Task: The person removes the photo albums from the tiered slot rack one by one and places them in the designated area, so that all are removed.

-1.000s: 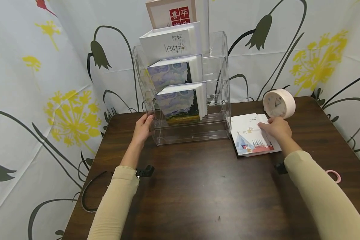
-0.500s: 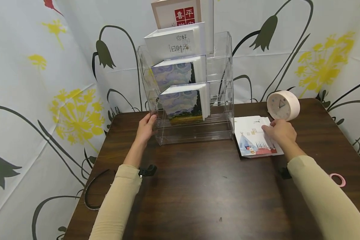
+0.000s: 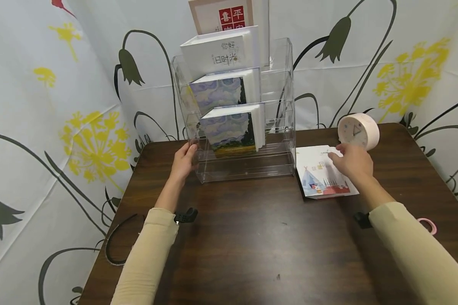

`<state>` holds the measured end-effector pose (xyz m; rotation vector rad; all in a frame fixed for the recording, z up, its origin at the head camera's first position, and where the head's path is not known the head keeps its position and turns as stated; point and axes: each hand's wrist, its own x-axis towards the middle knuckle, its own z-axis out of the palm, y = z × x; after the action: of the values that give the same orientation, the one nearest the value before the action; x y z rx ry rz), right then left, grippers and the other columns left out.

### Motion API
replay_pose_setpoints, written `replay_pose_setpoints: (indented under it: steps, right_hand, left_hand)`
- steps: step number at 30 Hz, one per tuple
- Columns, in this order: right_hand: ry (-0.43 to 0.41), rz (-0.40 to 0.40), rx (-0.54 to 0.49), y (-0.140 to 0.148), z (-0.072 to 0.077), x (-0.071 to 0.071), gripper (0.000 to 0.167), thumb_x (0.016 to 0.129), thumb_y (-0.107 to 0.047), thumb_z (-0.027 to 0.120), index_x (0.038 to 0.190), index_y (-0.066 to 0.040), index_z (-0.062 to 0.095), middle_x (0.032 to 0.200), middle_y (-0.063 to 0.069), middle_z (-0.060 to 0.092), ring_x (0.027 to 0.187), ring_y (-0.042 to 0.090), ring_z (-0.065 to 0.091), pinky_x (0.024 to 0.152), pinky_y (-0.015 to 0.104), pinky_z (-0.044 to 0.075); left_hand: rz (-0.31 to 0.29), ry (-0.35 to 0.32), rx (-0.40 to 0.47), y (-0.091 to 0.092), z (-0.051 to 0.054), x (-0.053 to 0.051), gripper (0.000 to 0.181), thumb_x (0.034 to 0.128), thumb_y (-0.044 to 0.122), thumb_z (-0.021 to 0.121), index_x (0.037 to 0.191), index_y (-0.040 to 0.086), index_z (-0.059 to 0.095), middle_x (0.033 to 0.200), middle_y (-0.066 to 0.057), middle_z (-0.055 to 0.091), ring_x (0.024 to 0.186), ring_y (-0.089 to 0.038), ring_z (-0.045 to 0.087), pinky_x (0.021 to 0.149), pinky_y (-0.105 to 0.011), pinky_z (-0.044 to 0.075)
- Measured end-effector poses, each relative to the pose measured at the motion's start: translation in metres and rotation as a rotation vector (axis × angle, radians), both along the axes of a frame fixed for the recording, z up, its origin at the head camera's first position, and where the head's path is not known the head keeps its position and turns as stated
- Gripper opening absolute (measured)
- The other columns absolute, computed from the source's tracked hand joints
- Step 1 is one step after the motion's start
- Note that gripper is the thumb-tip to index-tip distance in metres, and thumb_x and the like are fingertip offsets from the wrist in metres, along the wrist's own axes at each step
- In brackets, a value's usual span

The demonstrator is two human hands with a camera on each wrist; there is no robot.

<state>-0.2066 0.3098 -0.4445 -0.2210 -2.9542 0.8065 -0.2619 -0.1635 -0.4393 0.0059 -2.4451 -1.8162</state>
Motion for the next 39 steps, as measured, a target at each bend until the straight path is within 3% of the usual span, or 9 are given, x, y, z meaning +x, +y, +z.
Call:
replay_pose_setpoints:
  steps: [4,7,11,14,18,22,26,32,39]
  right_hand:
    - [0.374,-0.011,-0.068,-0.032,0.023,0.001,0.031,0.095,-0.028,0.061,0.107,0.000,0.067,0.099,0.021,0.068,0.090,0.036,0.062,0.073,0.049,0.045]
    - [0.653,0.028,-0.138,-0.057,0.039,-0.001,0.024,0.094,-0.022,0.065,0.102,0.001,0.069,0.095,0.016,0.070,0.085,0.030,0.065,0.072,0.027,0.046]
    - [0.821,0.158,-0.227,-0.086,0.056,-0.004,0.021,0.093,-0.015,0.068,0.106,0.001,0.069,0.099,0.013,0.068,0.087,0.025,0.065,0.075,0.011,0.045]
    - [0.790,0.265,-0.274,-0.105,0.062,-0.008,0.028,0.091,-0.011,0.071,0.115,0.001,0.065,0.107,0.014,0.066,0.097,0.026,0.064,0.082,0.026,0.053]
    - [0.619,0.349,-0.307,-0.129,0.062,-0.015,0.052,0.089,-0.016,0.074,0.134,0.001,0.052,0.125,0.017,0.057,0.114,0.030,0.056,0.090,0.045,0.052]
    - [0.465,0.353,-0.343,-0.147,0.060,-0.024,0.073,0.089,-0.022,0.075,0.147,0.000,0.036,0.137,0.021,0.047,0.125,0.034,0.048,0.096,0.050,0.047]
    - [0.401,0.332,-0.392,-0.158,0.056,-0.035,0.084,0.086,-0.025,0.078,0.150,-0.001,0.030,0.140,0.021,0.044,0.128,0.034,0.045,0.098,0.049,0.045]
    - [0.331,0.295,-0.467,-0.168,0.048,-0.048,0.085,0.082,-0.025,0.082,0.147,0.000,0.034,0.132,0.022,0.049,0.122,0.037,0.050,0.097,0.047,0.047]
    - [0.257,0.241,-0.529,-0.174,0.044,-0.055,0.066,0.080,-0.017,0.084,0.128,0.002,0.043,0.120,0.020,0.053,0.112,0.035,0.056,0.092,0.044,0.049]
  left_hand:
    - [0.003,-0.016,0.021,-0.002,-0.001,0.001,0.045,0.1040,0.028,0.050,0.143,0.005,0.050,0.135,-0.019,0.055,0.117,-0.031,0.052,0.088,-0.060,0.049]
    - [-0.004,-0.023,0.017,-0.004,-0.002,0.001,0.047,0.1042,0.031,0.049,0.144,0.006,0.049,0.138,-0.018,0.053,0.121,-0.030,0.050,0.090,-0.060,0.048]
    - [-0.009,-0.017,-0.002,-0.004,-0.003,0.000,0.048,0.1039,0.033,0.049,0.144,0.007,0.050,0.138,-0.018,0.054,0.122,-0.031,0.050,0.091,-0.058,0.047]
    - [-0.005,-0.004,-0.022,-0.003,-0.002,0.000,0.046,0.1038,0.032,0.050,0.142,0.007,0.051,0.135,-0.018,0.056,0.120,-0.031,0.051,0.092,-0.054,0.047]
    - [0.005,0.012,-0.045,-0.002,-0.002,0.000,0.045,0.1038,0.031,0.050,0.141,0.006,0.053,0.133,-0.018,0.057,0.120,-0.030,0.052,0.097,-0.049,0.045]
    - [0.002,0.009,-0.043,0.000,-0.002,0.000,0.044,0.1037,0.029,0.050,0.140,0.004,0.052,0.131,-0.020,0.058,0.117,-0.032,0.053,0.094,-0.051,0.046]
    - [0.008,-0.006,-0.020,0.000,-0.001,0.001,0.044,0.1035,0.030,0.051,0.141,0.006,0.052,0.130,-0.019,0.058,0.112,-0.032,0.055,0.086,-0.056,0.050]
    - [-0.001,0.007,-0.025,0.000,-0.001,0.000,0.043,0.1039,0.029,0.050,0.139,0.005,0.054,0.127,-0.021,0.059,0.109,-0.036,0.057,0.082,-0.057,0.051]
    - [0.000,-0.010,-0.032,0.001,-0.001,0.000,0.045,0.1042,0.032,0.049,0.141,0.007,0.052,0.130,-0.019,0.058,0.111,-0.036,0.056,0.083,-0.057,0.051]
